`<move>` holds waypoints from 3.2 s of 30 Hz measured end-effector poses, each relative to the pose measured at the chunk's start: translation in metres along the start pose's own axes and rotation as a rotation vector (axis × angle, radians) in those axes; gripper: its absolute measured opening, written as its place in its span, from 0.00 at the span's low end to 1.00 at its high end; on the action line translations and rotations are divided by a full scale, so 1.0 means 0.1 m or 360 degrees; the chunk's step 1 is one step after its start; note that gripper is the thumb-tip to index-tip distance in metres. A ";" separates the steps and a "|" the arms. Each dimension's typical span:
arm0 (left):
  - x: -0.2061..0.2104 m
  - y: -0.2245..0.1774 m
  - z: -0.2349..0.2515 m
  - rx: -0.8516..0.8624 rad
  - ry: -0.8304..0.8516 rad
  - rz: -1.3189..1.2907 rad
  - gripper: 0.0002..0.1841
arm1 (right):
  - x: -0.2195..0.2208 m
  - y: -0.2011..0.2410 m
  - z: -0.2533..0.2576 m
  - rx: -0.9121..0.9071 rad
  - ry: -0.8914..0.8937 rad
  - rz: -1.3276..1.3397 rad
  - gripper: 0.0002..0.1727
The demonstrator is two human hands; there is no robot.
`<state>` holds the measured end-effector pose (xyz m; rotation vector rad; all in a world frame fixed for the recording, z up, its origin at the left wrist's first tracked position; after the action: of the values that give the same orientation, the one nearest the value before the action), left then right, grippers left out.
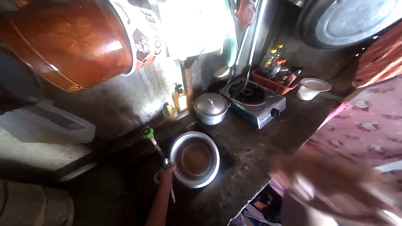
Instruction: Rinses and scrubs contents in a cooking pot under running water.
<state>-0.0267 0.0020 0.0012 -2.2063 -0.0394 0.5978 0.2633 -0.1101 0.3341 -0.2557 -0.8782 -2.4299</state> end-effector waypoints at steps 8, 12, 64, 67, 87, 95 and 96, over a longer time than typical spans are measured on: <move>-0.30 0.21 -0.09 -0.0041 -0.0023 0.0190 0.25 | -1.53 -2.49 -1.42 0.2058 -0.0362 -0.1177 0.37; -0.39 0.39 -0.03 -0.0190 -0.0044 0.0123 0.23 | -1.35 -2.88 -1.77 0.2065 -0.0479 -0.0943 0.35; 0.28 0.00 0.64 0.0289 0.0344 0.1737 0.23 | -0.63 -3.79 -1.51 0.2492 -0.0046 -0.1582 0.40; 0.32 -0.01 0.66 0.0222 0.0229 0.1696 0.24 | -0.64 -3.79 -1.54 0.2504 -0.0066 -0.1565 0.40; 0.44 -0.21 0.29 0.0272 0.0347 0.1790 0.22 | -0.64 -3.74 -1.58 0.2477 -0.0135 -0.1564 0.42; 0.43 -0.20 0.40 0.0234 0.0393 0.1869 0.21 | -0.61 -3.74 -1.58 0.2495 -0.0137 -0.1591 0.42; 0.38 -0.25 0.51 0.0273 0.0334 0.1857 0.20 | -0.62 -3.75 -1.55 0.2490 -0.0145 -0.1593 0.42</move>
<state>-0.0107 0.0634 -0.0233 -1.9364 1.4162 0.9067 0.1105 0.0583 -0.0083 0.8166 -3.0341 -1.5342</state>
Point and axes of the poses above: each hand's wrist, its own z-axis towards the middle knuckle, its own x-axis out of the palm, y = z × x, the point moved 3 cm from there along z, towards the middle knuckle, and after that the axes turned 13 degrees about z, right-handed, at the moved point
